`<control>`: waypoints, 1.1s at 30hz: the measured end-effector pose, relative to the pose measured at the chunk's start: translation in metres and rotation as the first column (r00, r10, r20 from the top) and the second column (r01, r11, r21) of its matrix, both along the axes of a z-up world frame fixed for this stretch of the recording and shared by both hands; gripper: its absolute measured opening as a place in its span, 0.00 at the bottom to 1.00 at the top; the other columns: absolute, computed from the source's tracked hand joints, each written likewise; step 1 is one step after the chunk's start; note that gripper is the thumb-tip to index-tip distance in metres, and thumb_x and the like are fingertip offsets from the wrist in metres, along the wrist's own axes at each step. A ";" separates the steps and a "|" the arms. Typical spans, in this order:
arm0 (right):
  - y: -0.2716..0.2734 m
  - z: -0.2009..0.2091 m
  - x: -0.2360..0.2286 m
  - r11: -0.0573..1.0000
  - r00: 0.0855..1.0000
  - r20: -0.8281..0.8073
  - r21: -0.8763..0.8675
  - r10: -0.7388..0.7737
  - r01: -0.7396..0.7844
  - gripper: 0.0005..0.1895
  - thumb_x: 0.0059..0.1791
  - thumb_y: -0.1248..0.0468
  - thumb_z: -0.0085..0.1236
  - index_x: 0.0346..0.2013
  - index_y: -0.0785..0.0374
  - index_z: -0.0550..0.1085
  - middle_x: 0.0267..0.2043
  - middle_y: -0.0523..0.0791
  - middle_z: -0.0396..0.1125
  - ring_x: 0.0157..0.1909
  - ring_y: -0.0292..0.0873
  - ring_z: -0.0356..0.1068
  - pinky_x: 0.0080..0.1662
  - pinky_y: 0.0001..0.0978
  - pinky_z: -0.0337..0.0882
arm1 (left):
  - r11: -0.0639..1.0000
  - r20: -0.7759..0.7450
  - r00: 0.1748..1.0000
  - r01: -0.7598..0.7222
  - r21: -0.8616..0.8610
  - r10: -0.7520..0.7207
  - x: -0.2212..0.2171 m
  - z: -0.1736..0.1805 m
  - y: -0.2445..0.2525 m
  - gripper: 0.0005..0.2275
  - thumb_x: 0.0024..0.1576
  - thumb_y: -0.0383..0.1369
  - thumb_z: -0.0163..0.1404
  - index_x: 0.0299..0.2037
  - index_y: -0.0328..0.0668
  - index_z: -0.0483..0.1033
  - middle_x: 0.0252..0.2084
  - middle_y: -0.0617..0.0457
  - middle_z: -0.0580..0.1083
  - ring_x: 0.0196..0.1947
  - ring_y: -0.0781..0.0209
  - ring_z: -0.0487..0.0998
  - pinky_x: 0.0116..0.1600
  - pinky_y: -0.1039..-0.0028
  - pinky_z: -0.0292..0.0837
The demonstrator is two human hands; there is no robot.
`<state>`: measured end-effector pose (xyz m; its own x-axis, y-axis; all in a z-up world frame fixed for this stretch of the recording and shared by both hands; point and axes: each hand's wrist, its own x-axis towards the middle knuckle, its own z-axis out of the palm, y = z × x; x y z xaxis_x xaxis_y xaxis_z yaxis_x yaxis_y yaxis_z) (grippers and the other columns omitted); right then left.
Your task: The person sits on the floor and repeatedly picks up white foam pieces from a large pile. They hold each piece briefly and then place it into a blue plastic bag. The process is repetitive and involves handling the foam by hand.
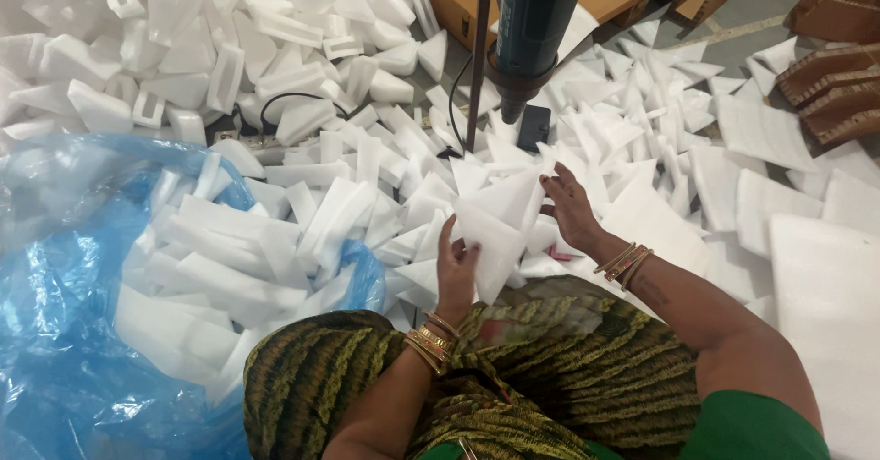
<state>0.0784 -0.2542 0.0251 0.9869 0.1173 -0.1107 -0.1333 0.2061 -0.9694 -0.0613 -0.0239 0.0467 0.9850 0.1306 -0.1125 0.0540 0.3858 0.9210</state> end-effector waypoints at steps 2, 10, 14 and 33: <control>0.001 -0.006 -0.001 0.999 0.999 0.021 -0.016 0.045 -0.044 0.40 0.56 0.58 0.50 0.76 0.68 0.44 0.68 0.50 0.59 0.64 0.42 0.65 0.58 0.39 0.72 | 0.987 0.111 0.991 0.059 0.150 -0.077 0.002 -0.002 -0.002 0.32 0.60 0.22 0.48 0.75 0.47 0.51 0.50 0.43 0.77 0.44 0.62 0.77 0.48 0.72 0.75; 0.005 -0.007 -0.006 0.877 0.939 0.040 -0.373 0.341 -0.303 0.31 0.58 0.55 0.44 0.73 0.67 0.57 0.67 0.50 0.64 0.63 0.40 0.66 0.61 0.32 0.67 | 0.931 0.133 0.930 0.317 0.183 -0.342 0.018 -0.022 0.000 0.34 0.60 0.21 0.51 0.77 0.46 0.52 0.55 0.45 0.75 0.47 0.67 0.75 0.51 0.76 0.74; 0.015 0.017 -0.019 0.850 0.902 -0.112 -0.302 0.417 -0.431 0.29 0.58 0.55 0.41 0.71 0.63 0.60 0.57 0.51 0.71 0.53 0.42 0.73 0.54 0.34 0.74 | 0.920 0.148 0.908 0.383 0.087 -0.392 0.025 -0.033 -0.005 0.35 0.57 0.20 0.53 0.77 0.44 0.54 0.56 0.45 0.75 0.46 0.65 0.76 0.52 0.75 0.75; 0.012 0.009 0.065 0.909 0.896 -0.159 0.046 0.415 -0.413 0.23 0.59 0.53 0.43 0.53 0.72 0.73 0.47 0.52 0.74 0.44 0.45 0.75 0.48 0.38 0.76 | 0.901 0.115 0.894 0.435 0.002 -0.432 0.103 -0.008 0.000 0.36 0.54 0.17 0.54 0.75 0.44 0.57 0.56 0.43 0.75 0.51 0.59 0.78 0.56 0.70 0.77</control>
<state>0.1435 -0.2423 0.0337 0.8176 0.5136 -0.2603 -0.3631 0.1090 -0.9254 0.0418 -0.0242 0.0382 0.9497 -0.3133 0.0022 0.1194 0.3683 0.9220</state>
